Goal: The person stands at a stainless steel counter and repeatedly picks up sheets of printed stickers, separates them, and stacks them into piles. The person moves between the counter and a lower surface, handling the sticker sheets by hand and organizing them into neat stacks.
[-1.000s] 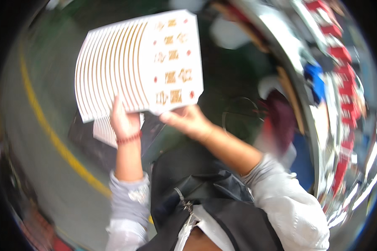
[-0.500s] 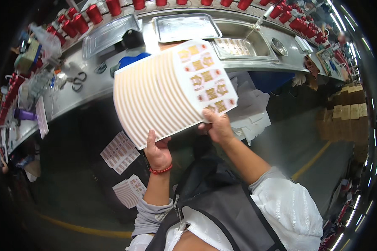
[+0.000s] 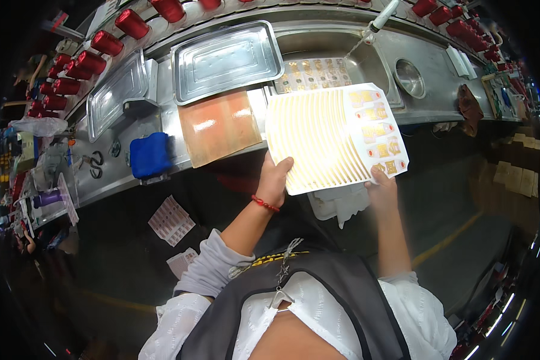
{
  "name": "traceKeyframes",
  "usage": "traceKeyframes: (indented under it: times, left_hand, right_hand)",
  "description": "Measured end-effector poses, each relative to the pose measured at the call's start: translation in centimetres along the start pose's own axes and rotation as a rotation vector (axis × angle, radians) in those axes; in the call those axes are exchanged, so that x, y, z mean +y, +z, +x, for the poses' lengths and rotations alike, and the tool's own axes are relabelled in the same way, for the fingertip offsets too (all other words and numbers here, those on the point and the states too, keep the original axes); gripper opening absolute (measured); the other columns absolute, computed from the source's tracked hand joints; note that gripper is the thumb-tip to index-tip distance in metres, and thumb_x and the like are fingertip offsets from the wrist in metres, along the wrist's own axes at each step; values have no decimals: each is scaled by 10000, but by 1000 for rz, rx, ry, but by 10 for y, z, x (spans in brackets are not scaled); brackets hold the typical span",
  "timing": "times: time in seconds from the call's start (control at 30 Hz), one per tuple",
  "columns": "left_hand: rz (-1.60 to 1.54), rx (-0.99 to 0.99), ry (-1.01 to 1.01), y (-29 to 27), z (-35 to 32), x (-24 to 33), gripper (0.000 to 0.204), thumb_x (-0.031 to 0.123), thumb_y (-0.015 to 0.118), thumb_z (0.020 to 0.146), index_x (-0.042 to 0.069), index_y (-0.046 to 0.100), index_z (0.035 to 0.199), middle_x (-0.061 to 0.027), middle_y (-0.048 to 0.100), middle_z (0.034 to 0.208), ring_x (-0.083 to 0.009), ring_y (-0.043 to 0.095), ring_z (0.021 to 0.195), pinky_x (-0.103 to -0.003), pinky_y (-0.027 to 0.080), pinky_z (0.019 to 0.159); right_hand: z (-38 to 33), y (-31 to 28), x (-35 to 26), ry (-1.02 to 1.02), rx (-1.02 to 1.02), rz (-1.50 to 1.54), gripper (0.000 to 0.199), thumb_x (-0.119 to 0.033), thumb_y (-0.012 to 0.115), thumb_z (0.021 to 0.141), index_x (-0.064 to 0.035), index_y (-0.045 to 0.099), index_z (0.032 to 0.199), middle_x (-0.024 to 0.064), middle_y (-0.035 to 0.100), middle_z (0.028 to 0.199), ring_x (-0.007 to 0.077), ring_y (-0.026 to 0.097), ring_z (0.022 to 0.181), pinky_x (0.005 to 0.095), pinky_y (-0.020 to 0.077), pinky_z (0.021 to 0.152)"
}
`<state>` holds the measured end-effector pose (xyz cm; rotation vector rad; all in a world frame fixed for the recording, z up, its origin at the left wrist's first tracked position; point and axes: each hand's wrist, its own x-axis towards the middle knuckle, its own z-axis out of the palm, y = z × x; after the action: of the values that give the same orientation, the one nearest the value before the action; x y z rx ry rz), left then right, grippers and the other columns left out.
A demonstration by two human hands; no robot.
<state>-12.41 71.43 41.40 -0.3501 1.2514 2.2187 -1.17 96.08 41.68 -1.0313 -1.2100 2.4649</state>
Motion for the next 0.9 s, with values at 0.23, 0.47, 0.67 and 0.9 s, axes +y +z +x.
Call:
traceKeyframes:
  times: [0.23, 0.47, 0.67, 0.9]
  left_hand:
    - [-72, -22, -8, 2, -5, 18, 455, -3, 506, 862, -49, 376, 1296, -146, 554, 1207, -222, 574, 1082, -332, 456, 935]
    - [-49, -47, -87, -51, -36, 84, 460, -20, 471, 878, -40, 351, 1321, -164, 543, 1221, -229, 593, 1068, -336, 491, 919]
    - [0, 73, -36, -58, -27, 94, 481, -6, 463, 884, -13, 334, 1347, -189, 516, 1261, -265, 579, 1107, -378, 491, 936]
    - [15, 175, -63, -48, -4, 76, 475, 5, 469, 885, -7, 345, 1343, -180, 530, 1245, -253, 592, 1082, -357, 505, 910]
  right_hand:
    - [0, 7, -53, 151, -176, -2, 478, -339, 566, 915, -27, 445, 1256, 111, 627, 1049, 172, 644, 828, 267, 520, 532]
    - [130, -13, -148, -229, 54, -560, 409, -250, 556, 938, 38, 475, 1217, 101, 635, 877, 106, 584, 641, 198, 483, 530]
    - [348, 59, -143, -337, 193, -755, 622, -293, 645, 867, 45, 376, 1315, 149, 597, 1040, 200, 624, 860, 272, 538, 624]
    - [524, 49, -129, -260, 209, -770, 612, -338, 701, 802, 14, 487, 1254, 167, 604, 1108, 264, 644, 907, 346, 562, 660]
